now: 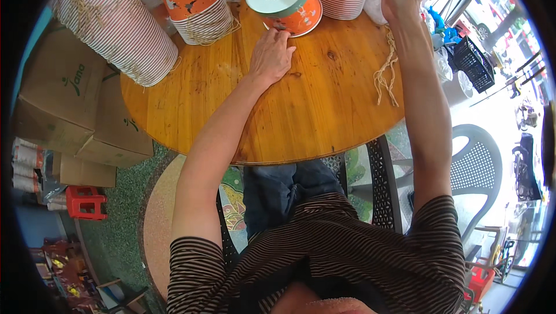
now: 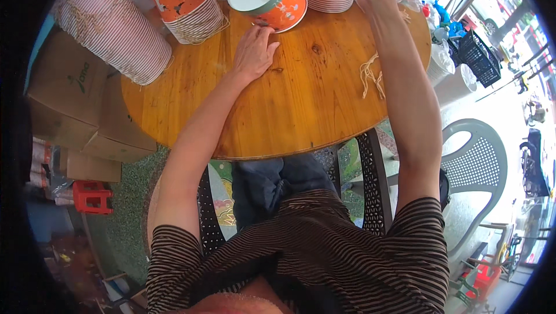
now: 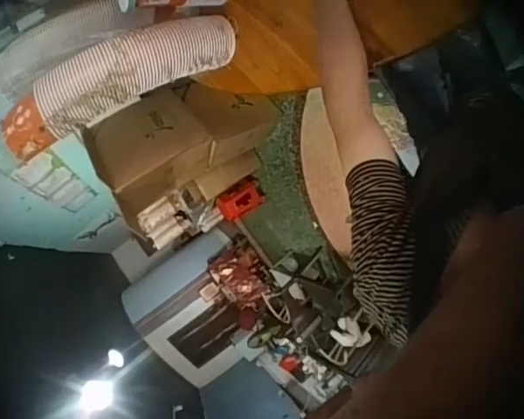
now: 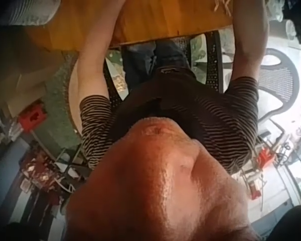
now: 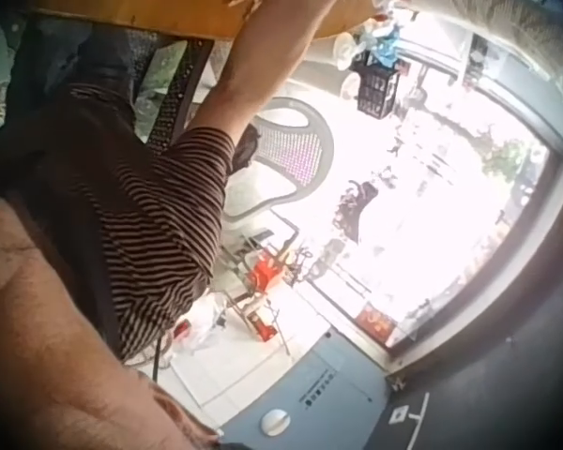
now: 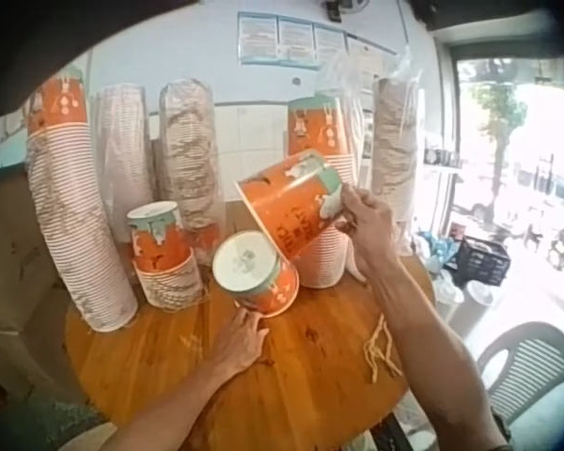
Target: Threading and tying string handles through pre-punched holes in paper buckets.
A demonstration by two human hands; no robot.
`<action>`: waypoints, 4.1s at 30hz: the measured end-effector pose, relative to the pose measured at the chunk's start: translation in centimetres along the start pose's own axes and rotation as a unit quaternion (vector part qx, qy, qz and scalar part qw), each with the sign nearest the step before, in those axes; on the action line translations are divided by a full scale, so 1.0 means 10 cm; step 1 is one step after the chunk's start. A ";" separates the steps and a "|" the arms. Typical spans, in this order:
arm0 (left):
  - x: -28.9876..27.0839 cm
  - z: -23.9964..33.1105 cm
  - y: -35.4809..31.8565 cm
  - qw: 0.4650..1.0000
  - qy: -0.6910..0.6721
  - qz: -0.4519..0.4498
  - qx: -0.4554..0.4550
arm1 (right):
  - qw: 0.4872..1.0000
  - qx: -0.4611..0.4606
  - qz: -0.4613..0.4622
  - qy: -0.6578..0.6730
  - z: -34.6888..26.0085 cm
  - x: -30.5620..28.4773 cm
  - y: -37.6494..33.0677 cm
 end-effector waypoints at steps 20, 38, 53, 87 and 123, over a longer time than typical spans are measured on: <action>-1.23 1.02 -0.22 0.740 -0.652 0.129 -0.105 | 0.992 0.069 -0.034 0.095 0.52 -0.95 -1.75; -2.03 1.16 -1.25 0.994 -0.050 -0.012 0.093 | 0.916 0.096 -0.241 -0.307 0.54 -1.61 -2.01; -1.12 2.03 -1.08 0.976 -0.215 0.027 0.030 | 0.886 0.041 -0.092 -0.452 0.97 -1.82 -1.67; 0.96 1.89 0.41 0.964 -0.195 -0.158 -0.085 | 0.727 -0.126 0.022 -0.674 1.73 -1.89 -0.28; -0.74 1.47 -2.19 0.711 -0.576 -0.260 -0.308 | 0.882 0.132 -0.435 -0.124 0.27 -0.17 -3.41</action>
Point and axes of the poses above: each hand's wrist, its own y-axis towards the middle knuckle, its own x-axis out of the palm, z = x × y, the point moved 10 cm from there along y, towards the middle knuckle
